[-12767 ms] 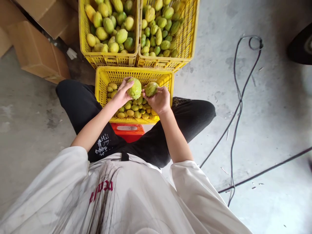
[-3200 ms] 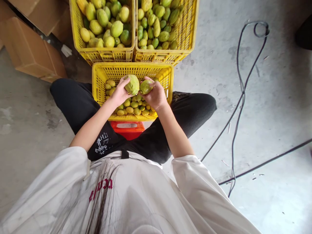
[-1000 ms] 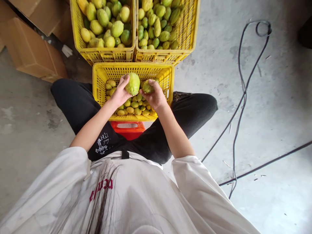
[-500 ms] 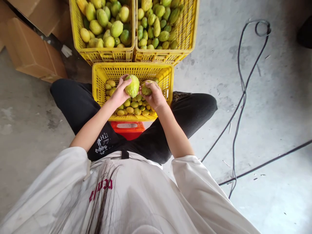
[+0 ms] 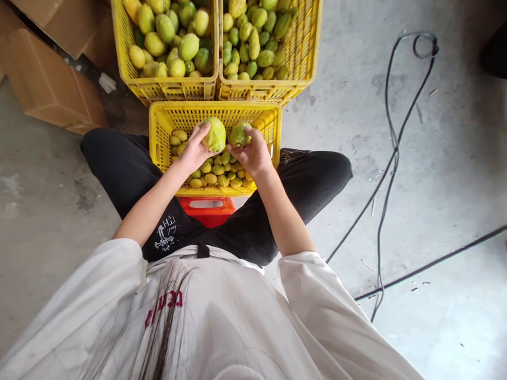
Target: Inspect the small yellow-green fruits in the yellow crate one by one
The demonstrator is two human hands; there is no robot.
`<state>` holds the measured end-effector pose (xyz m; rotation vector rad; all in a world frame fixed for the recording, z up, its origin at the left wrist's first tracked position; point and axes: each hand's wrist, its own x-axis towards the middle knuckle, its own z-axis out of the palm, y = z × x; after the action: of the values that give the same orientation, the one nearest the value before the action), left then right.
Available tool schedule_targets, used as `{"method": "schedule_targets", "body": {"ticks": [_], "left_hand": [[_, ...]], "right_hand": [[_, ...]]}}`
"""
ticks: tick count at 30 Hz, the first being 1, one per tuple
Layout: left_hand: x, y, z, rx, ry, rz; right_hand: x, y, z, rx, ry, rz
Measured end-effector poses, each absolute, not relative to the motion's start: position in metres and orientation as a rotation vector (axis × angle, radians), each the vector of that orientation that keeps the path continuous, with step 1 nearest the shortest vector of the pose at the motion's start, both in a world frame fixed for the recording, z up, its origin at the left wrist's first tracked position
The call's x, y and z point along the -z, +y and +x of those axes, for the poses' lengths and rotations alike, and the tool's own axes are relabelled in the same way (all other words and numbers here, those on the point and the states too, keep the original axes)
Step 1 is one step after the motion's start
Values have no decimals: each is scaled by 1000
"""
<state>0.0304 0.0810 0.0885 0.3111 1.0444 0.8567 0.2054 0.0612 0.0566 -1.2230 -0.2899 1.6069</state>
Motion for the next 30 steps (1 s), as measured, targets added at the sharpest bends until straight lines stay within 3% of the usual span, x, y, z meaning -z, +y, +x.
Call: {"method": "schedule_targets", "body": {"ticks": [30], "left_hand": [[-86, 84, 24, -838, 1061, 266]], "right_hand": [[-71, 56, 202, -1653, -303, -1219]]}}
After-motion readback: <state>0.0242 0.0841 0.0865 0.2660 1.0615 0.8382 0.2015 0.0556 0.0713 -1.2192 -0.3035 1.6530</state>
